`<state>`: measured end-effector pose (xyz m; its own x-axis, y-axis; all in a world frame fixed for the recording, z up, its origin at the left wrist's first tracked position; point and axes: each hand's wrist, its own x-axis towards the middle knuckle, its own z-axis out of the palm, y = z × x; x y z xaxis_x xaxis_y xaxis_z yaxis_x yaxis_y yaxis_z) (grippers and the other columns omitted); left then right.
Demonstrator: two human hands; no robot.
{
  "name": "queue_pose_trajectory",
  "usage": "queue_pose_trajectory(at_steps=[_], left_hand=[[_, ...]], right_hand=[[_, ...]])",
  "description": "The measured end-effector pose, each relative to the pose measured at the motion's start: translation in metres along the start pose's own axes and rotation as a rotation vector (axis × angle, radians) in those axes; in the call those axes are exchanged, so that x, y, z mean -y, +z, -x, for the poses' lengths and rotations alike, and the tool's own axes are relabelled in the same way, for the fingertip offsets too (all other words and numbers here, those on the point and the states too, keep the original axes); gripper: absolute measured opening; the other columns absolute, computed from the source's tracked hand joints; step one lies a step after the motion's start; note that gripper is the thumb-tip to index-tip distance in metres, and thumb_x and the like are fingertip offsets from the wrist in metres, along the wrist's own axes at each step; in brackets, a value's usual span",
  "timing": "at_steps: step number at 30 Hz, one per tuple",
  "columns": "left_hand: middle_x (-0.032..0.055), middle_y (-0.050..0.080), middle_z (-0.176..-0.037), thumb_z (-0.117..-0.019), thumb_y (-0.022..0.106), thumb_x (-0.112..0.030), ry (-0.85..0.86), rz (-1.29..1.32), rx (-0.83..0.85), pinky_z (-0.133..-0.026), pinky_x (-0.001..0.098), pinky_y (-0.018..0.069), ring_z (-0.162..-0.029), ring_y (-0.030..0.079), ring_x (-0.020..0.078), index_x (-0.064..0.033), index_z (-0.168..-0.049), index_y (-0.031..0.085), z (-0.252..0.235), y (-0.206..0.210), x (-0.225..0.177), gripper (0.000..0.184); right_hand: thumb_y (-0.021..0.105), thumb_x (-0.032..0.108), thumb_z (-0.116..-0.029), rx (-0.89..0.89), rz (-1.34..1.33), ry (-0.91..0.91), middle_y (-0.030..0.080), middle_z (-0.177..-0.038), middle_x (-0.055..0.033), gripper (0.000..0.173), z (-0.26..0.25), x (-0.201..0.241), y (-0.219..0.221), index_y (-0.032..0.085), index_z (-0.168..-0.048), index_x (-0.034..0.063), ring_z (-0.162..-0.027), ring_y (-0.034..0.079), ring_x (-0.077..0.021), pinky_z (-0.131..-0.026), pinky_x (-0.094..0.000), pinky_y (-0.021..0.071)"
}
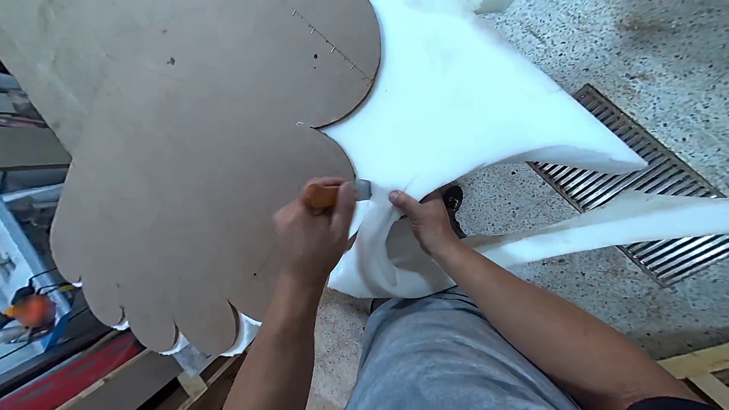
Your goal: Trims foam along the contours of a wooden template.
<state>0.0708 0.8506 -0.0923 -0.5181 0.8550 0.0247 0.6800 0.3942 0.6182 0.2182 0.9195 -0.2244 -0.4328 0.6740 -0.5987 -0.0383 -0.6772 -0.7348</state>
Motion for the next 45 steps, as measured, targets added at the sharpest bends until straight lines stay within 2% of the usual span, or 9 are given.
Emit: queue_pose_trajectory(at_steps=[5, 15, 18, 23, 28, 31, 35, 39, 45], left_hand=[[0.0004, 0.071, -0.073, -0.1069, 0.056, -0.033, -0.142, 0.007, -0.123, -0.047, 0.0324, 0.0591, -0.053, 0.067, 0.0109, -0.0087, -0.110, 0.068, -0.010, 0.015, 0.003, 0.027], [-0.0007, 0.072, -0.075, -0.1033, 0.061, -0.027, -0.102, 0.006, -0.137, -0.053, 0.0315, 0.0622, -0.059, 0.069, 0.0079, -0.0061, -0.105, 0.070, -0.032, 0.034, 0.013, 0.023], [-0.0003, 0.073, -0.079, -0.1057, 0.060, -0.030, -0.150, 0.047, -0.130, -0.053, 0.0311, 0.0628, -0.059, 0.070, 0.0104, -0.0087, -0.112, 0.068, -0.032, 0.011, -0.009, 0.024], [-0.0038, 0.069, -0.068, -0.1045, 0.060, -0.030, -0.234, 0.079, -0.274, -0.049, 0.0308, 0.0613, -0.054, 0.068, 0.0088, -0.0089, -0.096, 0.066, -0.057, 0.028, 0.007, 0.024], [-0.0046, 0.073, -0.073, -0.1031, 0.063, -0.031, -0.225, 0.125, -0.165, -0.053, 0.0277, 0.0617, -0.058, 0.069, 0.0062, -0.0108, -0.103, 0.071, -0.055, 0.015, 0.003, 0.021], [-0.0039, 0.073, -0.076, -0.1013, 0.066, -0.030, -0.196, 0.158, -0.165, -0.054, 0.0275, 0.0613, -0.060, 0.069, 0.0059, -0.0105, -0.106, 0.072, -0.046, 0.014, 0.008, 0.021], [-0.0039, 0.072, -0.077, -0.1013, 0.065, -0.033, -0.155, 0.121, -0.178, -0.056, 0.0263, 0.0597, -0.061, 0.067, 0.0042, -0.0109, -0.106, 0.071, -0.042, 0.020, 0.004, 0.024], [-0.0032, 0.071, -0.077, -0.1021, 0.064, -0.032, -0.156, 0.058, -0.201, -0.057, 0.0246, 0.0583, -0.062, 0.066, 0.0027, -0.0105, -0.105, 0.071, -0.034, 0.021, 0.000, 0.023], [-0.0028, 0.071, -0.077, -0.1024, 0.062, -0.029, -0.125, 0.041, -0.243, -0.057, 0.0238, 0.0579, -0.062, 0.066, 0.0021, -0.0094, -0.106, 0.071, -0.007, 0.019, -0.001, 0.022]], right_hand=[[0.080, 0.019, -0.0883, -0.017, 0.001, 0.021, 0.075, -0.096, -0.0072, 0.031, -0.001, -0.001, 0.000, 0.067, -0.112, 0.0037, -0.090, 0.073, -0.0165, -0.085, -0.0373, 0.0628], [0.079, 0.016, -0.0893, 0.001, 0.017, -0.010, 0.075, -0.096, -0.0062, 0.026, 0.005, 0.006, 0.002, 0.069, -0.110, 0.0048, -0.089, 0.073, -0.0155, -0.084, -0.0359, 0.0630], [0.080, 0.029, -0.0898, 0.023, 0.049, 0.015, 0.075, -0.097, -0.0050, 0.030, 0.009, 0.007, -0.005, 0.071, -0.112, 0.0104, -0.089, 0.073, -0.0157, -0.080, -0.0385, 0.0624], [0.078, 0.034, -0.0909, 0.028, 0.136, 0.075, 0.074, -0.096, -0.0035, 0.033, 0.008, 0.006, -0.004, 0.069, -0.114, 0.0111, -0.087, 0.072, -0.0149, -0.078, -0.0378, 0.0619], [0.069, 0.046, -0.0950, 0.575, 0.738, 0.157, 0.075, -0.096, 0.0001, 0.038, 0.014, 0.107, -0.075, 0.072, -0.117, 0.0154, -0.085, 0.073, -0.0152, -0.078, -0.0413, 0.0635], [0.064, 0.036, -0.0993, 0.288, 0.845, -0.174, 0.076, -0.090, 0.0019, 0.026, -0.005, 0.198, -0.125, 0.074, -0.111, 0.0150, -0.080, 0.071, -0.0124, -0.074, -0.0350, 0.0618], [0.060, 0.066, -0.0933, 0.027, 1.062, -0.126, 0.066, -0.126, -0.0173, 0.077, -0.107, 0.240, -0.136, 0.051, -0.143, 0.0081, -0.117, 0.064, -0.0329, -0.100, -0.0601, 0.0502], [0.063, 0.062, -0.0935, 0.200, 0.951, 0.185, 0.074, -0.095, -0.0103, 0.061, -0.139, 0.207, -0.103, 0.063, -0.126, 0.0108, -0.080, 0.074, -0.0226, -0.071, -0.0450, 0.0636], [0.073, 0.044, -0.0932, 0.229, 0.944, 0.148, 0.074, -0.090, -0.0102, 0.046, -0.096, 0.211, -0.097, 0.063, -0.123, 0.0107, -0.073, 0.074, -0.0216, -0.065, -0.0423, 0.0644]])
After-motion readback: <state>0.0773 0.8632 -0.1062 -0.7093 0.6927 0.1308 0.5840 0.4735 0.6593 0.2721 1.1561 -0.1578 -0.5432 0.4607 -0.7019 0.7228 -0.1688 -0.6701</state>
